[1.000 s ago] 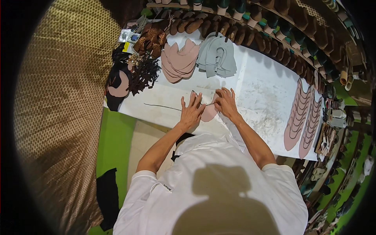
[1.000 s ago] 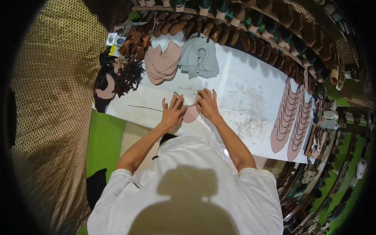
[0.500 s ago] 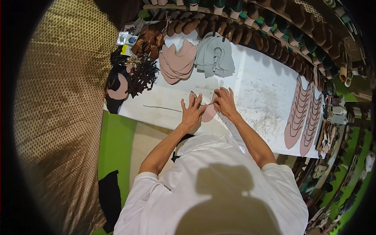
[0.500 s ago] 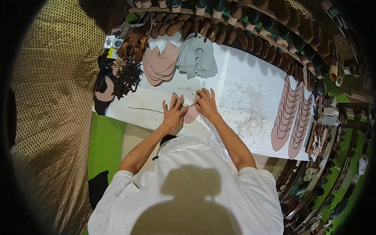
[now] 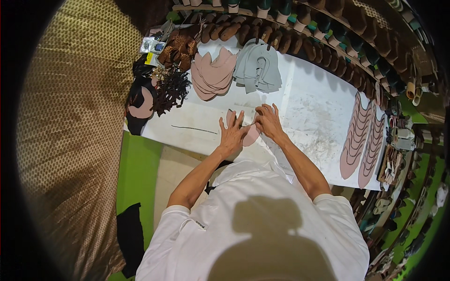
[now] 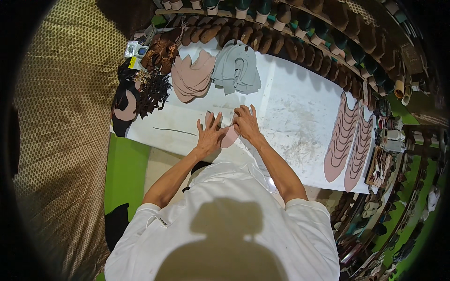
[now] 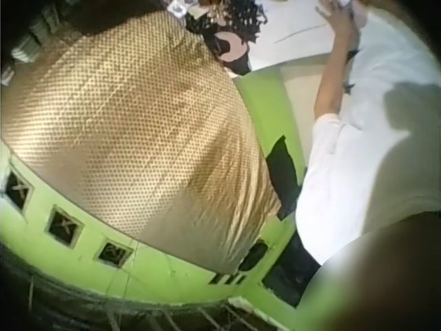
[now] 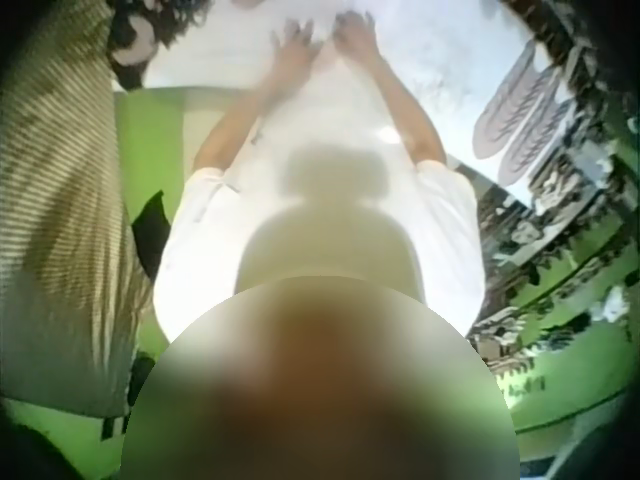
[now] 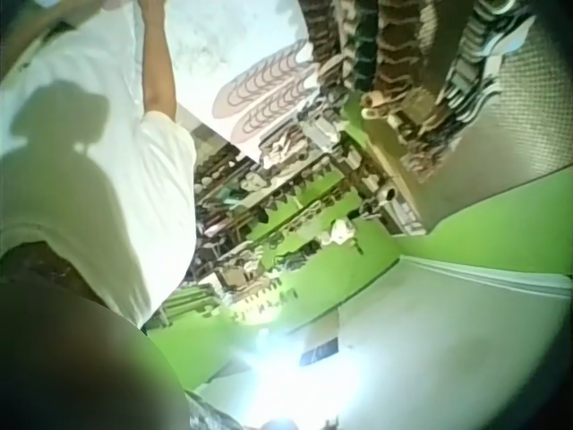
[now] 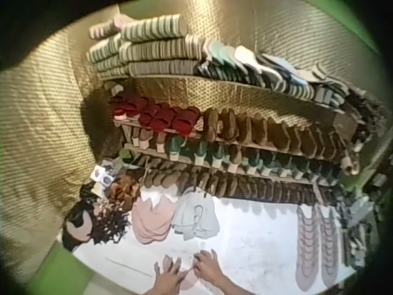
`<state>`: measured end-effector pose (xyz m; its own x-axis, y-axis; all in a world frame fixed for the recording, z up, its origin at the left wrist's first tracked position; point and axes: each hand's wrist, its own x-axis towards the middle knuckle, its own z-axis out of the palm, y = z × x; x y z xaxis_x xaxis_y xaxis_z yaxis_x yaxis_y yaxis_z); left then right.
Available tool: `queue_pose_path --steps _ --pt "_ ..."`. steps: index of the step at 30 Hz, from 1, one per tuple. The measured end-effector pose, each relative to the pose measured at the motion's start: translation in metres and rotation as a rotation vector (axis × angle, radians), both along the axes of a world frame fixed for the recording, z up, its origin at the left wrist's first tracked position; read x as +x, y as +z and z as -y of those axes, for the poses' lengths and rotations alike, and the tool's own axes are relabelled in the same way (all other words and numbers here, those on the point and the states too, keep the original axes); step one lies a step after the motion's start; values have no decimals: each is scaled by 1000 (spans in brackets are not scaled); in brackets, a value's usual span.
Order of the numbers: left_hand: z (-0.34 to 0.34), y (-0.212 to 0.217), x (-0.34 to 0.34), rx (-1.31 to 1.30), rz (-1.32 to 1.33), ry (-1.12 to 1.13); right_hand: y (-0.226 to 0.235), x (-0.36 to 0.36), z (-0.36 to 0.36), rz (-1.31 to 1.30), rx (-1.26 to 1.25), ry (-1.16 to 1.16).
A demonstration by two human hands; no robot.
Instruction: Inspecting and arranging shoe upper components on a workbench.
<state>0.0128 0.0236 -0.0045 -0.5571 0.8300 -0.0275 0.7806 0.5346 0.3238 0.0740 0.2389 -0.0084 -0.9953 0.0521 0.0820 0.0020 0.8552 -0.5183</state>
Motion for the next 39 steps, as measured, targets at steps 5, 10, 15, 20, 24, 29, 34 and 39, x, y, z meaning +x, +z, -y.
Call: queue_pose_path --steps 5,10,15,20,24,29,34,39 --pt "-5 2 -1 -40 23 2 -1 -4 -3 40 34 27" --pt "-6 3 -2 -57 19 11 1 -5 -2 -1 40 34" --pt "-8 5 -3 45 28 25 0 -6 -2 8 49 25" --pt "-8 0 0 -66 57 5 4 -8 -1 -4 41 37" --pt "-9 -3 1 -32 55 22 4 -12 -4 59 41 84" --pt "-13 6 0 -36 103 33 1 -13 -6 82 41 86" --pt "-8 -3 4 -19 91 37 4 -14 -3 73 46 108" --pt "-8 -4 8 11 98 64 1 -13 -3 53 86 109"
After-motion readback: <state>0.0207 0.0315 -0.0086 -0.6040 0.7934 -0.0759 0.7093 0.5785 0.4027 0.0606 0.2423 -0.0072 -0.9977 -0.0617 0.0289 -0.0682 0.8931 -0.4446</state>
